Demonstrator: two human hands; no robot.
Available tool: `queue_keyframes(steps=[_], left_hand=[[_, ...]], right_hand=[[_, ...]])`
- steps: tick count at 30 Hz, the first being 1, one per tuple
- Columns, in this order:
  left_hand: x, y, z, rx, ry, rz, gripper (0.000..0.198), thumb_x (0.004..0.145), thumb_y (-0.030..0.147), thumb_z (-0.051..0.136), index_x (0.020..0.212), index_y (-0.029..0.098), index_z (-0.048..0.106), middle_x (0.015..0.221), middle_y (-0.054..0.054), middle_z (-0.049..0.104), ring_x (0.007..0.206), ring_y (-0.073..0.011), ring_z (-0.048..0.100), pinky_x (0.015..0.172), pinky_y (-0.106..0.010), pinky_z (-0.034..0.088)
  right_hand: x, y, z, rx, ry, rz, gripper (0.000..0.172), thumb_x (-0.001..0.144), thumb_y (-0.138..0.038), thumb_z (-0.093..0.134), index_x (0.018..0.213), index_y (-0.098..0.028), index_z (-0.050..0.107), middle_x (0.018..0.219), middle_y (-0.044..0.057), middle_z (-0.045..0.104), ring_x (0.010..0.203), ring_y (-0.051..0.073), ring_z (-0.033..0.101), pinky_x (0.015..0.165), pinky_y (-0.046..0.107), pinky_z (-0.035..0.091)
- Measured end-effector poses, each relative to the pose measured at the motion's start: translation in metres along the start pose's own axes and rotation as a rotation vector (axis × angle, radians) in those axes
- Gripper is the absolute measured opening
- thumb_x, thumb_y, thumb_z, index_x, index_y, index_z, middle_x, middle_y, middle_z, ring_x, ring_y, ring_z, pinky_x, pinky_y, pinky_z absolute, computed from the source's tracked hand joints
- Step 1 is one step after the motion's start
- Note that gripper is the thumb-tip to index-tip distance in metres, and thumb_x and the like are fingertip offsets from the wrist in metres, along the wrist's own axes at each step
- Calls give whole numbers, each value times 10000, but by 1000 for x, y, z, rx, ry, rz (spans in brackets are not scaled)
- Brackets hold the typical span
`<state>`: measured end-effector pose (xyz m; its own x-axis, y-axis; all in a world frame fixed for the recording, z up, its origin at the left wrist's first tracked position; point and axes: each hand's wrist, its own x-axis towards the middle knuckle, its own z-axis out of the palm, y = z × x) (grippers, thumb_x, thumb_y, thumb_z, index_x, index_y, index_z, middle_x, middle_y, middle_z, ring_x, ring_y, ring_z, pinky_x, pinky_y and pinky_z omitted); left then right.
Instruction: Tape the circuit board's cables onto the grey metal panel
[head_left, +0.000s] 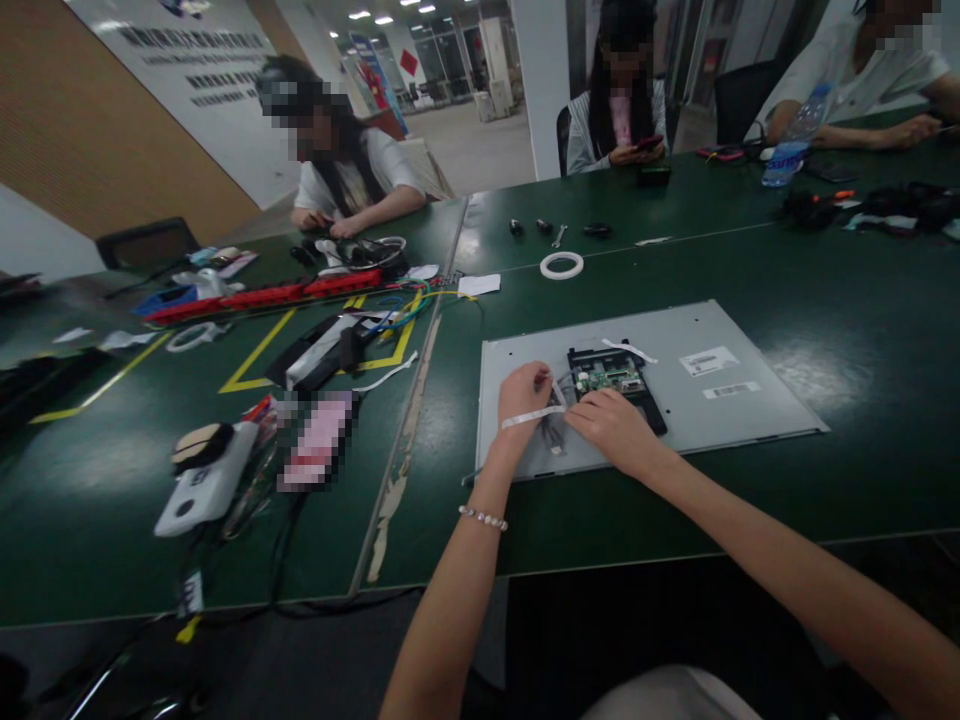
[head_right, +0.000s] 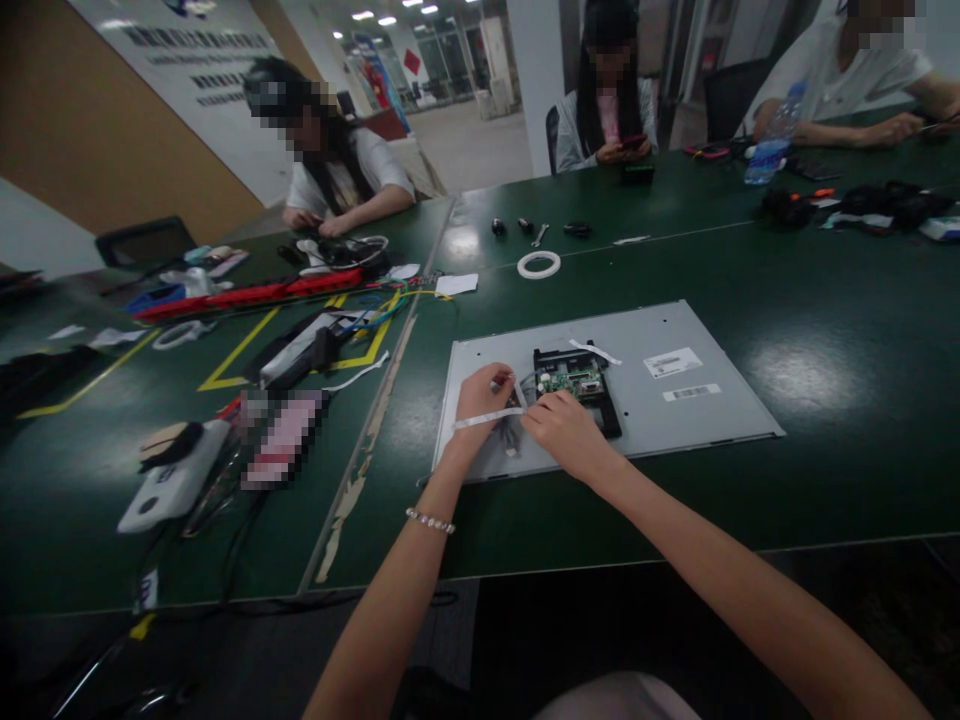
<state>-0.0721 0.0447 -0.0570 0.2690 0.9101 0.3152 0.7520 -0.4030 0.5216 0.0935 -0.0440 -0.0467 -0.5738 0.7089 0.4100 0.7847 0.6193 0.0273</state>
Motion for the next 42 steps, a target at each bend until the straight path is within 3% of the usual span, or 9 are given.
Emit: queue_keyframes(steps=[7, 12, 16, 22, 26, 33, 38, 42], left_hand=[[7, -5, 4, 26, 54, -45, 96, 802, 152, 554, 838, 189, 635, 811, -32, 670, 749, -158, 608, 730, -260, 461], [8, -5, 4, 49, 75, -51, 87, 808, 173, 549, 820, 191, 633, 788, -40, 657, 747, -175, 601, 725, -281, 451], [8, -5, 6, 54, 82, -74, 70, 802, 177, 556, 798, 192, 624, 769, -40, 645, 737, -180, 596, 719, -289, 444], [9, -2, 5, -205, 124, -121, 340, 768, 184, 609, 1098, 206, 533, 734, 18, 605, 697, -145, 596, 700, -258, 449], [9, 5, -4, -355, 169, -106, 291, 773, 210, 609, 1053, 200, 528, 706, 33, 563, 663, -121, 565, 672, -238, 447], [10, 4, -7, -444, 66, -93, 116, 804, 180, 551, 912, 178, 594, 791, -19, 636, 736, -125, 602, 707, -253, 479], [6, -3, 0, -410, -33, -10, 187, 767, 117, 584, 942, 177, 606, 833, -29, 673, 782, -139, 646, 773, -290, 515], [1, -5, 1, -445, -69, -10, 279, 747, 66, 593, 1009, 164, 594, 929, -61, 695, 898, -156, 666, 866, -322, 522]], right_hand=[[1, 0, -1, 1, 40, -25, 162, 871, -99, 555, 978, -137, 669, 992, 61, 642, 967, 189, 528, 865, 346, 381], [1, -1, 0, 31, 55, -33, 177, 879, -88, 532, 977, -138, 671, 1014, 65, 651, 1132, 208, 502, 984, 384, 363], [0, -3, 1, 46, 57, -27, 214, 891, -75, 493, 994, -147, 665, 1024, 73, 656, 1154, 201, 508, 1044, 424, 337], [-2, -3, 3, 28, 59, -14, 297, 916, -76, 437, 1142, -130, 621, 1050, 91, 656, 1151, 198, 522, 1067, 456, 332], [-2, -1, 2, 4, 95, -10, 333, 922, -65, 410, 1194, -111, 595, 1075, 96, 651, 1162, 199, 519, 1082, 463, 323], [2, -2, 0, -17, 136, 60, 310, 940, -79, 378, 1119, -112, 628, 1058, 98, 656, 1152, 207, 529, 1107, 515, 272], [3, -6, 2, -23, 86, 49, 285, 922, -53, 374, 943, -120, 650, 951, 92, 669, 1161, 203, 523, 1123, 524, 240], [2, -5, 3, 14, 60, 44, 257, 894, -48, 397, 928, -117, 643, 956, 104, 665, 1167, 205, 516, 1128, 513, 236]])
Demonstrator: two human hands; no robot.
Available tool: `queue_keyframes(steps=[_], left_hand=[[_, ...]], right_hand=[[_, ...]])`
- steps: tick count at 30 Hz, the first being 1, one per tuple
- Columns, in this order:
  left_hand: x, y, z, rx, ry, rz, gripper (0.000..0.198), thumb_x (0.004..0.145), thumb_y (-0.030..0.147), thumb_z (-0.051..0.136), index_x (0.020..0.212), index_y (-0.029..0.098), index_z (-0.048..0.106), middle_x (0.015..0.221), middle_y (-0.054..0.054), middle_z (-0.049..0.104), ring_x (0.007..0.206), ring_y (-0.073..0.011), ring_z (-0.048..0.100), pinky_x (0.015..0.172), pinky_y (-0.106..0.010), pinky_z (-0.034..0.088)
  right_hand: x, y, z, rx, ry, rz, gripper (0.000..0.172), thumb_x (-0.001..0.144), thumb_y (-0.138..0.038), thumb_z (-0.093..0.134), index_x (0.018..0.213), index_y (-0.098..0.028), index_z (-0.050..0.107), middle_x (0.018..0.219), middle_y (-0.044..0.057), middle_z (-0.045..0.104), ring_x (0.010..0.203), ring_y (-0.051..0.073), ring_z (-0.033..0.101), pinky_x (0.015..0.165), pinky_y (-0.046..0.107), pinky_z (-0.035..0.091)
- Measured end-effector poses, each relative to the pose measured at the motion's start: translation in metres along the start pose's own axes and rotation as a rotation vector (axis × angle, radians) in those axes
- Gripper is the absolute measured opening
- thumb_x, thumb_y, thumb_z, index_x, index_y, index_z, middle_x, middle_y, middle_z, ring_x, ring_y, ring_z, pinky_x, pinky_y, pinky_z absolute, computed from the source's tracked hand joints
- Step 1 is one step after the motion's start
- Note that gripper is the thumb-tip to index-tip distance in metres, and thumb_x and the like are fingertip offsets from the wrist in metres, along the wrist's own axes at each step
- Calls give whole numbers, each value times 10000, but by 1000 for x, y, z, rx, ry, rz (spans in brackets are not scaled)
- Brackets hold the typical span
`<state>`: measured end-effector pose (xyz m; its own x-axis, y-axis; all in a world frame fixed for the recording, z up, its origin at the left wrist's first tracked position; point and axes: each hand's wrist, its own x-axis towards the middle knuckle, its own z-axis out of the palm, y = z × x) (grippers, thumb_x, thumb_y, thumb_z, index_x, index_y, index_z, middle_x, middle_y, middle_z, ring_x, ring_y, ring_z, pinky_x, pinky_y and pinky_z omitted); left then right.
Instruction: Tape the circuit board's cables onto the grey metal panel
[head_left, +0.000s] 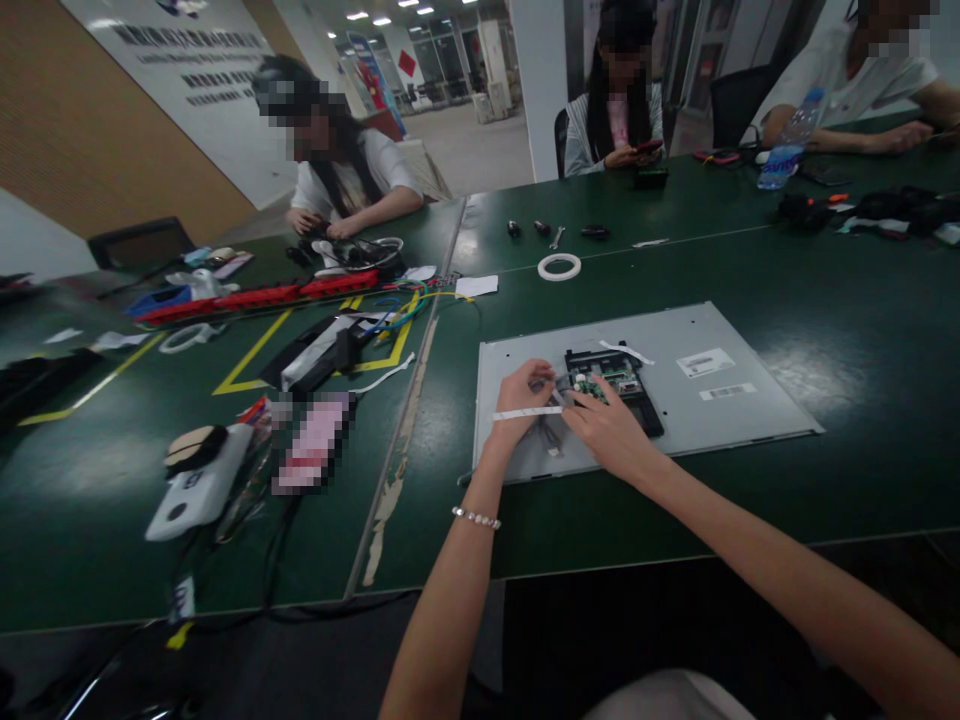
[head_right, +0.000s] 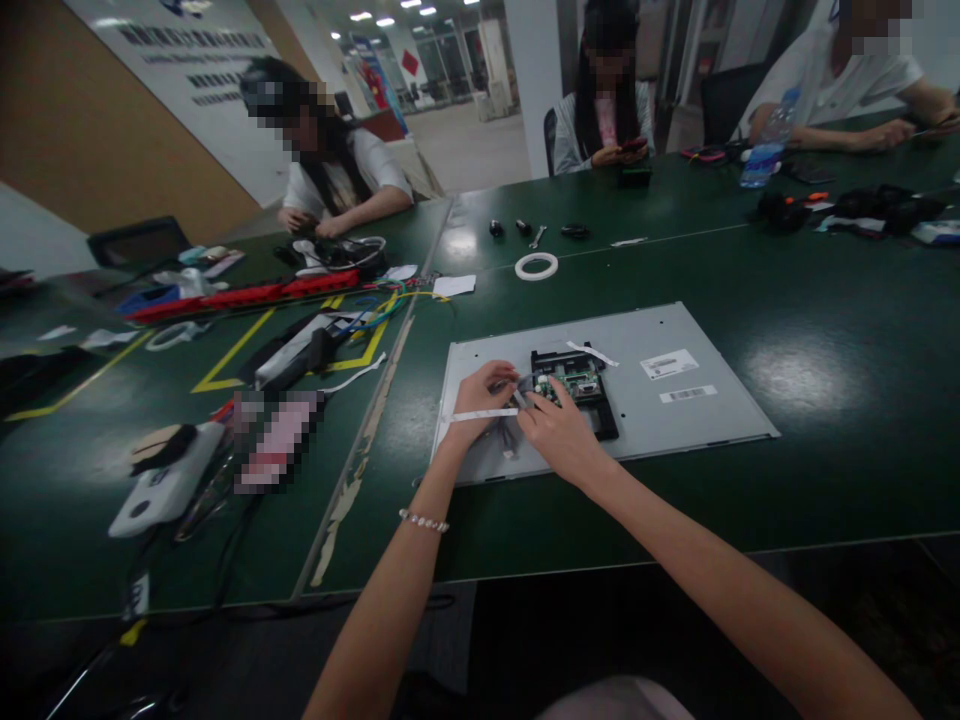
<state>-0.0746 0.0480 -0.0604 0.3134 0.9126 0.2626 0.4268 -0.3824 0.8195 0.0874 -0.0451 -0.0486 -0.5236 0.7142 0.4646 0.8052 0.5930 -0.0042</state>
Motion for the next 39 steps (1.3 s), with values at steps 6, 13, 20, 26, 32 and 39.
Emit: queue_keyframes(steps=[6, 13, 20, 26, 32, 39], left_hand=[[-4, -6, 2, 23, -16, -4, 403, 760, 93, 624, 1152, 169, 568, 1017, -84, 695, 958, -167, 663, 931, -354, 510], [-5, -12, 5, 18, -11, -9, 451, 755, 90, 642, 1189, 172, 552, 1061, -87, 684, 989, -169, 657, 931, -340, 514], [-5, -8, 2, 62, -37, -20, 486, 769, 105, 635, 1237, 167, 515, 1122, -109, 672, 1050, -191, 642, 956, -363, 497], [-10, -2, -5, 154, -127, 58, 575, 782, 191, 657, 1319, 178, 453, 1248, -119, 616, 1168, -217, 581, 1025, -389, 440], [-10, 5, -8, 277, -166, 84, 656, 766, 216, 673, 1368, 178, 414, 1275, -117, 603, 1189, -247, 560, 1079, -452, 358], [-13, 9, -8, 401, -242, 91, 796, 741, 376, 692, 1431, 209, 334, 1423, -104, 464, 1320, -254, 432, 1161, -458, 189]], right_hand=[[-5, -4, -7, 47, -43, -44, 287, 916, -262, 455, 1042, -86, 645, 1091, 136, 634, 1201, 221, 487, 1167, 500, 148], [-31, -19, -14, 31, -83, 15, 702, 895, -576, 425, 1340, -36, 479, 1405, 199, 392, 1362, 272, 296, 1145, 586, 78], [-40, -26, -21, 50, -116, 48, 654, 915, -556, 412, 1338, -65, 493, 1392, 181, 419, 1364, 262, 296, 1148, 576, 63], [-45, -32, -25, 73, -126, 94, 627, 928, -506, 419, 1355, -49, 467, 1386, 163, 434, 1363, 250, 299, 1152, 573, 39], [-51, -36, -26, 94, -104, 124, 572, 937, -467, 416, 1347, -71, 475, 1381, 155, 443, 1347, 247, 329, 1149, 574, 58], [-68, -43, -24, 132, -104, 206, 509, 969, -388, 357, 1389, -108, 427, 1425, 119, 397, 1345, 231, 331, 1137, 561, 144]])
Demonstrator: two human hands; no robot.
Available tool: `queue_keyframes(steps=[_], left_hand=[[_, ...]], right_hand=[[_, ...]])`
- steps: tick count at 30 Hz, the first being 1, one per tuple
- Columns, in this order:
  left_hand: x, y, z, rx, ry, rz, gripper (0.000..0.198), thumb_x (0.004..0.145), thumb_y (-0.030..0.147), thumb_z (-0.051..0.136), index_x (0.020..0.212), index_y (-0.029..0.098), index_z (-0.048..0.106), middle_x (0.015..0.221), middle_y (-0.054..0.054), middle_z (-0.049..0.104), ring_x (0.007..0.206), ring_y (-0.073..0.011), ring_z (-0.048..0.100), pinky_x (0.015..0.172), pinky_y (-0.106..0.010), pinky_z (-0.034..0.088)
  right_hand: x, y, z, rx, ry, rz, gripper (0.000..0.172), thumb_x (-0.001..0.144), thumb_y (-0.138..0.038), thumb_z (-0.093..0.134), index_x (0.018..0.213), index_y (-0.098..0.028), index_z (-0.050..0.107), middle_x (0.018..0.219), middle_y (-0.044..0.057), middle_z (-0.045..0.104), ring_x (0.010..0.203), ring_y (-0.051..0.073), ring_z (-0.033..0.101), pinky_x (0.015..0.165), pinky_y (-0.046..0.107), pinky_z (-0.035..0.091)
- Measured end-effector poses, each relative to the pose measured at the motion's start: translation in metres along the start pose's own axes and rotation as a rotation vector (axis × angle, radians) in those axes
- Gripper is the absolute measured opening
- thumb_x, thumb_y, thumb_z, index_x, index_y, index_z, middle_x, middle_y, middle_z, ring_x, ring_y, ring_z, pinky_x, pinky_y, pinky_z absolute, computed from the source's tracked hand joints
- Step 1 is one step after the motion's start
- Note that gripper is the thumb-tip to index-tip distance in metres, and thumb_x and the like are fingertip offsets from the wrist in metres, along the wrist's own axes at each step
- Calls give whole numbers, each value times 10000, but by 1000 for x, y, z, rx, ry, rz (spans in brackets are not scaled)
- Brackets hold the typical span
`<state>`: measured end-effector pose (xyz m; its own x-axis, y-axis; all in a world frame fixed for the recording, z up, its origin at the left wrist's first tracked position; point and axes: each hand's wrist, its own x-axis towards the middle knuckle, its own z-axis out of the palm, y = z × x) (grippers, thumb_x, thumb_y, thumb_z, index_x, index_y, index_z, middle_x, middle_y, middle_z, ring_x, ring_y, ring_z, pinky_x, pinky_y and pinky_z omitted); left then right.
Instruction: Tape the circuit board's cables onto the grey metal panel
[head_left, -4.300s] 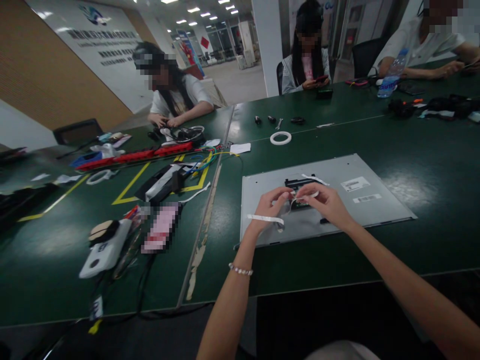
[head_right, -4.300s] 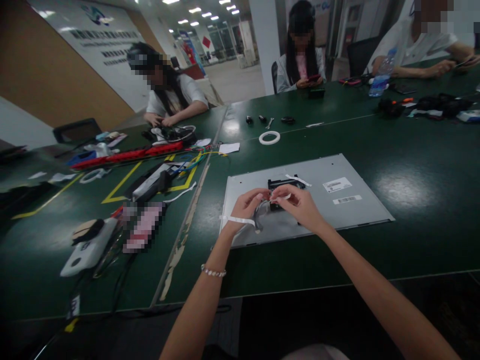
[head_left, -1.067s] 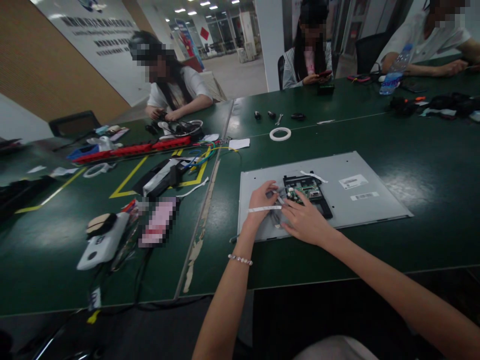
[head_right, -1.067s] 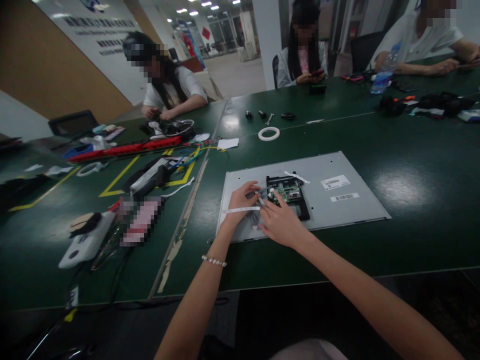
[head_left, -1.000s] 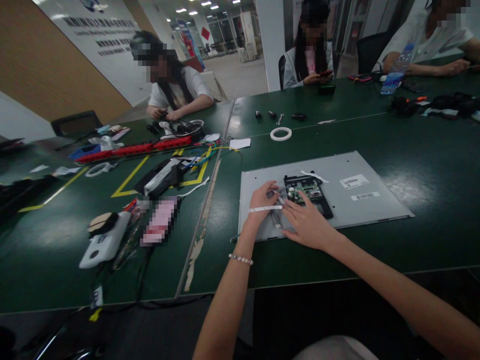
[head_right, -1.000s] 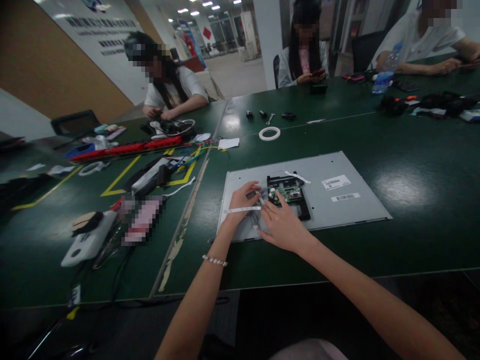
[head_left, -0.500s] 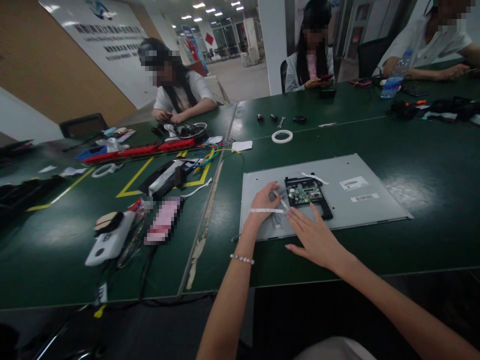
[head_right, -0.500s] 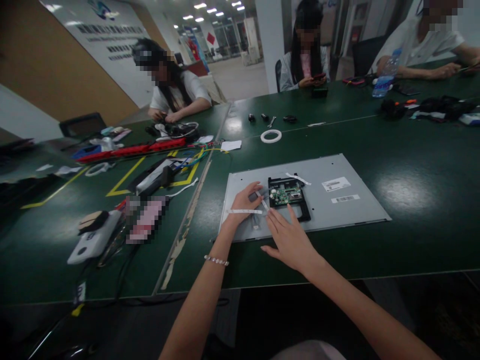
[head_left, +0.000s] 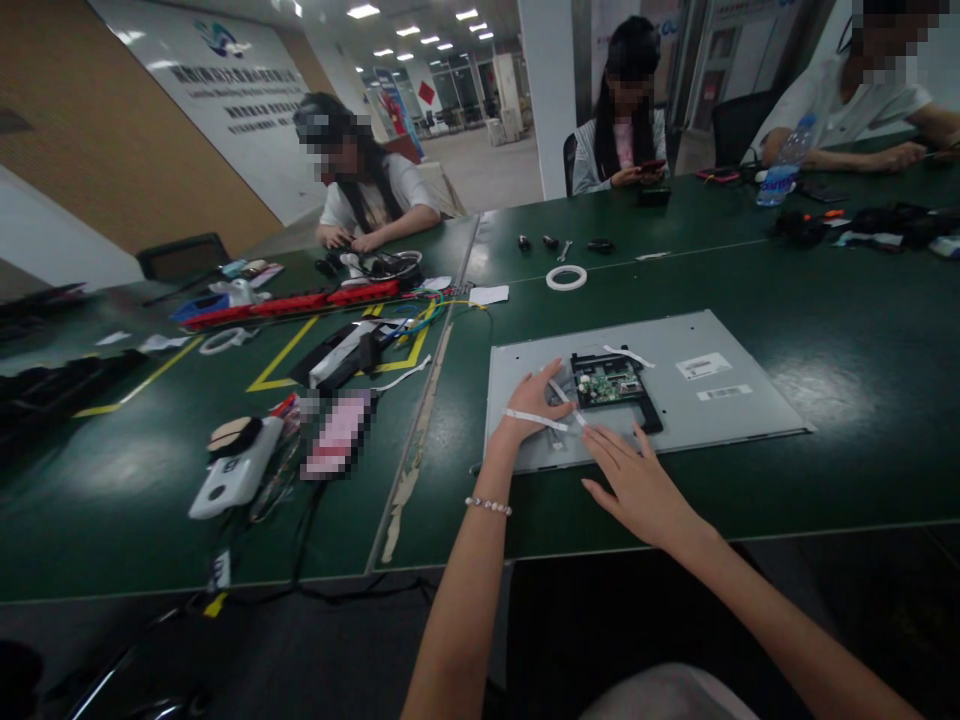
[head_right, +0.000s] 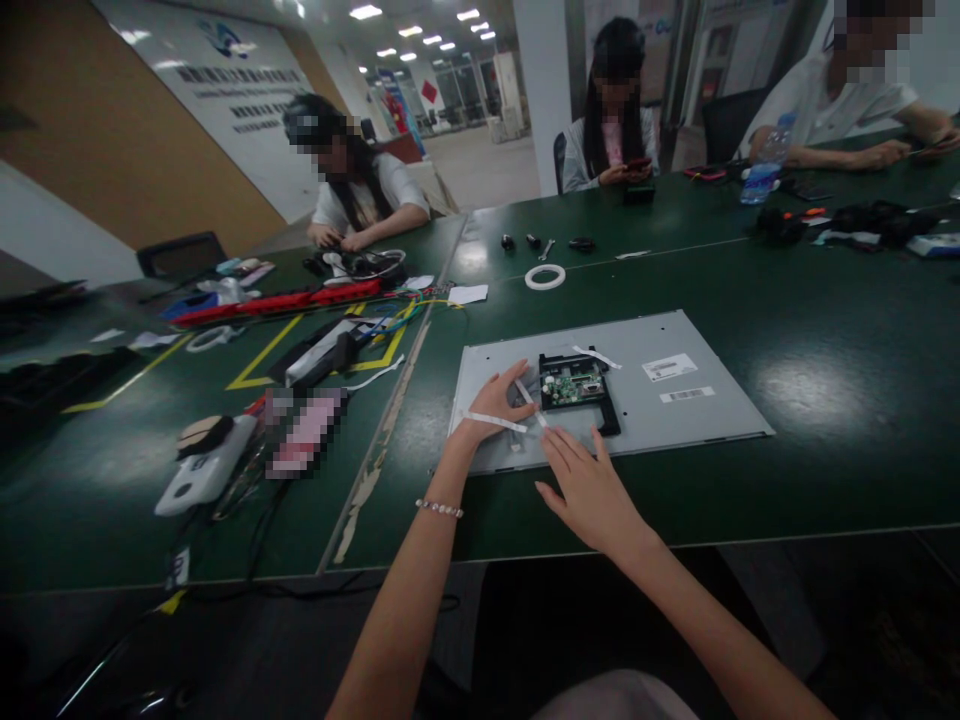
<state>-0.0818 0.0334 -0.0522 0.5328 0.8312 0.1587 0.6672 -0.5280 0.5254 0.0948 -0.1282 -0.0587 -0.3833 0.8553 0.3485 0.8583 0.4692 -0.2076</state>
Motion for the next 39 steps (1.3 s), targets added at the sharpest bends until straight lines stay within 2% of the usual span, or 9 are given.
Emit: queue_keyframes(steps=[4, 12, 17, 22, 25, 28, 30, 35, 39], left_hand=[[-2, 1, 1, 110, -66, 9, 815, 781, 477, 622, 1463, 204, 269, 1496, -87, 357, 1372, -224, 355, 1173, -421, 145], [-4, 6, 0, 149, -126, 5, 785, 815, 504, 549, 1480, 241, 227, 1502, -54, 346, 1384, -219, 334, 1177, -424, 79], [-2, 5, 0, -21, -38, 8, 730, 849, 493, 528, 1470, 214, 267, 1504, -78, 341, 1381, -231, 340, 1175, -430, 131], [-3, 6, 0, -202, 68, -2, 669, 860, 450, 548, 1445, 210, 329, 1477, -90, 391, 1363, -249, 368, 1146, -436, 251], [-6, 6, -1, -252, 107, -14, 651, 861, 433, 560, 1434, 210, 345, 1458, -101, 418, 1354, -249, 382, 1142, -445, 262], [-9, 8, -1, -279, 192, -22, 614, 879, 414, 536, 1426, 208, 345, 1448, -106, 431, 1352, -233, 387, 1137, -426, 278], [-10, 12, -2, -268, 281, -1, 574, 891, 391, 518, 1408, 197, 361, 1440, -110, 440, 1346, -222, 396, 1134, -417, 286], [-7, 27, 2, -180, 462, 109, 470, 902, 350, 502, 1334, 177, 436, 1392, -118, 489, 1313, -219, 436, 1119, -419, 320], [-5, 33, 8, -139, 511, 157, 475, 913, 338, 479, 1351, 176, 392, 1373, -128, 503, 1288, -219, 464, 1089, -427, 360]], right_hand=[[-6, 3, 1, 38, -1, 47, 466, 978, -351, 337, 1372, -125, 445, 1406, 88, 430, 1347, 217, 323, 1137, 503, 204], [-9, 7, 5, 92, 75, 61, 435, 951, -269, 366, 1337, -107, 482, 1371, 68, 466, 1353, 197, 309, 1132, 398, 281], [-12, 12, 6, 123, 144, 77, 403, 934, -245, 375, 1282, -112, 529, 1348, 79, 484, 1343, 195, 326, 1125, 388, 296], [-12, 15, 6, 42, 258, 256, 383, 916, -228, 397, 1251, -114, 545, 1407, 101, 416, 1376, 258, 256, 1132, 526, 190], [-12, 14, 6, 75, 284, 277, 381, 917, -251, 407, 1248, -122, 545, 1398, 114, 423, 1376, 284, 252, 1118, 596, 126], [-12, 13, 3, 250, 311, 199, 405, 930, -277, 394, 1291, -138, 515, 1399, 103, 423, 1375, 242, 267, 1141, 509, 201], [-9, 12, 1, 443, 327, 188, 407, 939, -315, 398, 1298, -159, 509, 1366, 93, 460, 1321, 207, 362, 1109, 419, 316], [22, 15, 4, 1022, 190, 372, 403, 896, -454, 474, 1178, -185, 577, 1182, 83, 585, 1029, 178, 588, 805, 299, 528], [55, 17, 6, 1191, 15, 414, 421, 806, -503, 571, 1043, -162, 636, 1014, 82, 635, 779, 153, 611, 563, 231, 492]])
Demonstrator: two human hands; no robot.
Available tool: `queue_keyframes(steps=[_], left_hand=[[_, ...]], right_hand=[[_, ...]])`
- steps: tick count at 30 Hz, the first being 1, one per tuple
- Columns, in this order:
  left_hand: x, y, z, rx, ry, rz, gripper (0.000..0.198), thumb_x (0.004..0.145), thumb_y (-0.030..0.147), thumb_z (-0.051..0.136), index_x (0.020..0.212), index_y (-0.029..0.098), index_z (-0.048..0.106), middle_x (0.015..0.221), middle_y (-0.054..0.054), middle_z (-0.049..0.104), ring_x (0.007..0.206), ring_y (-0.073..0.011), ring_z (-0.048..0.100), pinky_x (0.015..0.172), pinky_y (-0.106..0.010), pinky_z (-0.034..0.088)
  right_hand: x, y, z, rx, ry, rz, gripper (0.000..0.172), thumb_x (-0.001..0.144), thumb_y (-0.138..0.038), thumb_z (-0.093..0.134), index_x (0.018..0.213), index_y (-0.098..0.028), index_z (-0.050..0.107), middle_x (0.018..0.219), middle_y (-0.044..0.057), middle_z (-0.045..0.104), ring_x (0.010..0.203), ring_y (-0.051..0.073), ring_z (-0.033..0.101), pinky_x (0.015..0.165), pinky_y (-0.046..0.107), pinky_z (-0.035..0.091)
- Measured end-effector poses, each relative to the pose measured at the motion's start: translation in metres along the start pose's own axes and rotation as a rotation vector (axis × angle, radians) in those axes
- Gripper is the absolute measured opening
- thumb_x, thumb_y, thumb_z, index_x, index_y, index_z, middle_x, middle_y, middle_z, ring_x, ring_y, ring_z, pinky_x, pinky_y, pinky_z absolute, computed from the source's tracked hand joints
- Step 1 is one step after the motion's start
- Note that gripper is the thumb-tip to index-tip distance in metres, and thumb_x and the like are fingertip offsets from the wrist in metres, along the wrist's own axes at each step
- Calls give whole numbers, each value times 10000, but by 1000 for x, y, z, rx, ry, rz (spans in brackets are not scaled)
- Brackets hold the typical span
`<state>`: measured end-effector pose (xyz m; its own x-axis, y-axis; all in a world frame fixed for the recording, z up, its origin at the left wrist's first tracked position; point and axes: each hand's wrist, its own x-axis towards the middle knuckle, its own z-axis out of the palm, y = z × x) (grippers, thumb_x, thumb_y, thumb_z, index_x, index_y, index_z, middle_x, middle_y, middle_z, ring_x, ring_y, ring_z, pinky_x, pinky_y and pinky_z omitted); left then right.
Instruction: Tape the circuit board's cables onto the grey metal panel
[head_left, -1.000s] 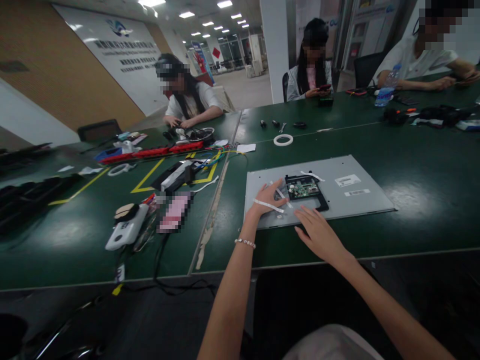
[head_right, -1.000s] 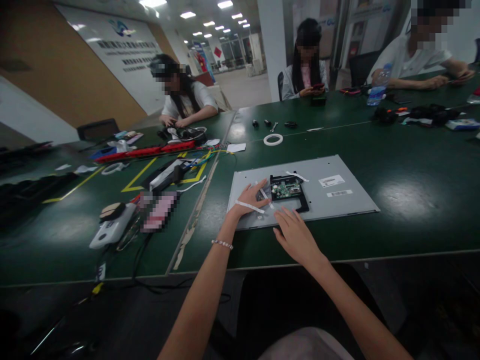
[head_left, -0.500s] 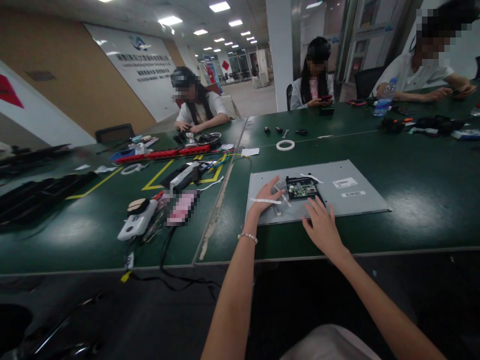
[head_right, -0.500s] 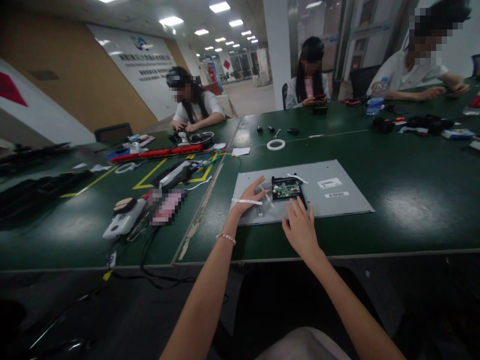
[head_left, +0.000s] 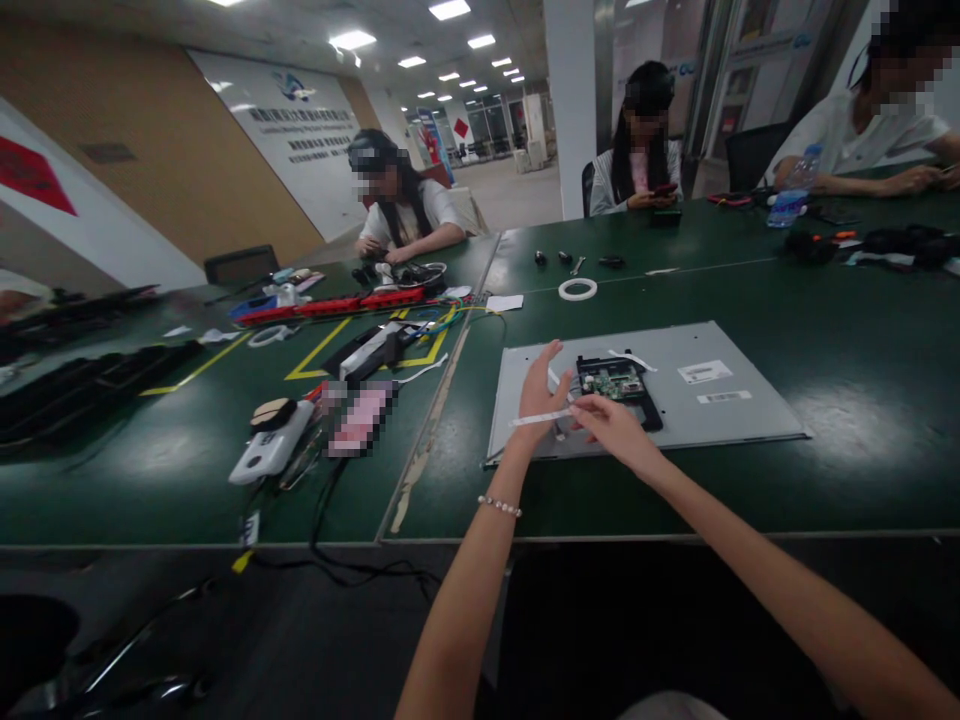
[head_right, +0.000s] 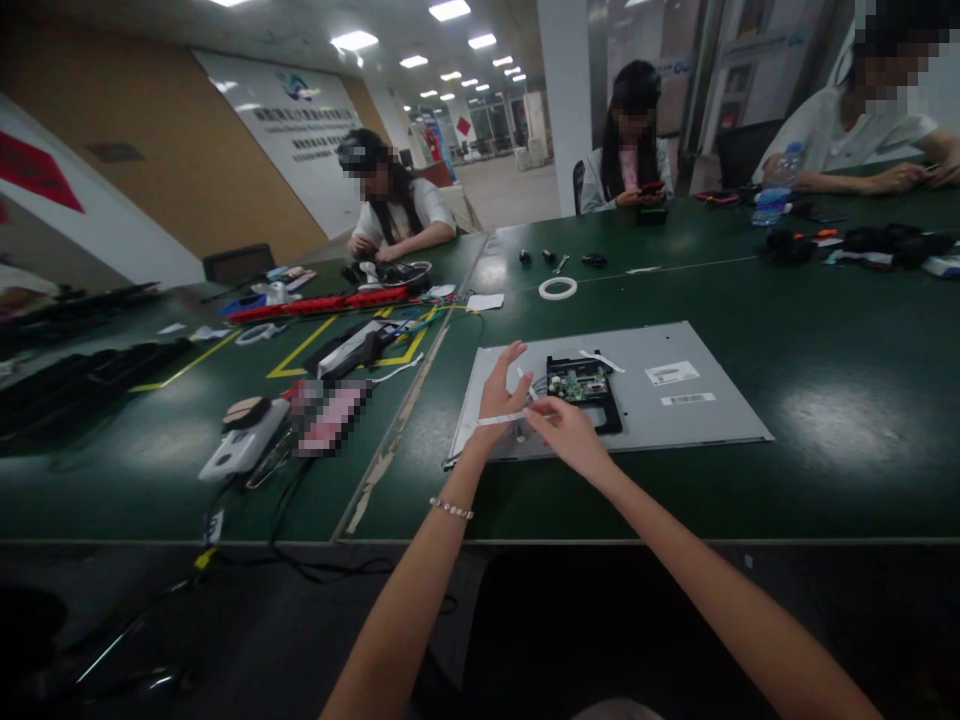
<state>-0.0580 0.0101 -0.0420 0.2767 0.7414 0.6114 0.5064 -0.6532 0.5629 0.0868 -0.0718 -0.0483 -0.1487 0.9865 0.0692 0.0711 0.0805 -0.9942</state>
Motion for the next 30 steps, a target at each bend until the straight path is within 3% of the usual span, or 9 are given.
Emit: queue_keyframes(steps=[5, 7, 11, 15, 21, 27, 30], left_hand=[[-2, -2, 0, 147, -6, 24, 452, 908, 332, 474, 1326, 176, 402, 1378, -134, 491, 1299, -249, 442, 1094, -474, 337], [-2, 0, -3, 190, 5, 8, 453, 909, 319, 470, 1333, 178, 391, 1383, -131, 484, 1301, -252, 434, 1100, -477, 327], [-2, 9, -8, 213, -14, -43, 414, 931, 274, 415, 1334, 183, 395, 1353, -120, 506, 1286, -237, 443, 1099, -446, 340], [-4, 26, -1, 248, -127, 61, 375, 938, 237, 381, 1303, 187, 450, 1331, -112, 521, 1279, -230, 447, 1084, -437, 364], [-10, 56, 18, 222, -358, 289, 366, 950, 204, 350, 1294, 165, 469, 1328, -101, 532, 1271, -203, 462, 1065, -395, 397], [-20, 70, 32, 175, -554, 358, 370, 962, 200, 331, 1305, 147, 460, 1318, -96, 547, 1272, -186, 470, 1069, -367, 404], [-22, 71, 34, 135, -629, 327, 405, 960, 190, 331, 1357, 162, 404, 1378, -85, 505, 1281, -168, 467, 1089, -353, 393]], right_hand=[[12, -20, -22, -37, -117, 25, 381, 713, -492, 667, 816, -126, 643, 721, 38, 613, 576, 88, 514, 500, 190, 386], [12, -24, -48, -25, -98, 63, 381, 697, -492, 680, 789, -126, 629, 694, 31, 597, 586, 85, 506, 510, 187, 373], [11, -16, -116, -72, 92, 167, 382, 688, -483, 687, 846, -139, 638, 770, 34, 604, 690, 96, 528, 549, 181, 355], [9, 9, -157, -159, 40, 257, 383, 690, -479, 674, 840, -128, 641, 779, 43, 588, 696, 100, 502, 534, 183, 325], [9, 30, -156, -347, 6, 237, 389, 722, -493, 620, 820, -118, 650, 659, 14, 551, 567, 84, 449, 500, 202, 287], [10, 33, -150, -516, -1, 85, 301, 760, -423, 561, 753, -139, 659, 750, 33, 634, 706, 134, 557, 677, 244, 402], [9, 34, -146, -634, 55, 51, 294, 769, -407, 539, 783, -147, 676, 762, 36, 650, 716, 150, 574, 668, 252, 402]])
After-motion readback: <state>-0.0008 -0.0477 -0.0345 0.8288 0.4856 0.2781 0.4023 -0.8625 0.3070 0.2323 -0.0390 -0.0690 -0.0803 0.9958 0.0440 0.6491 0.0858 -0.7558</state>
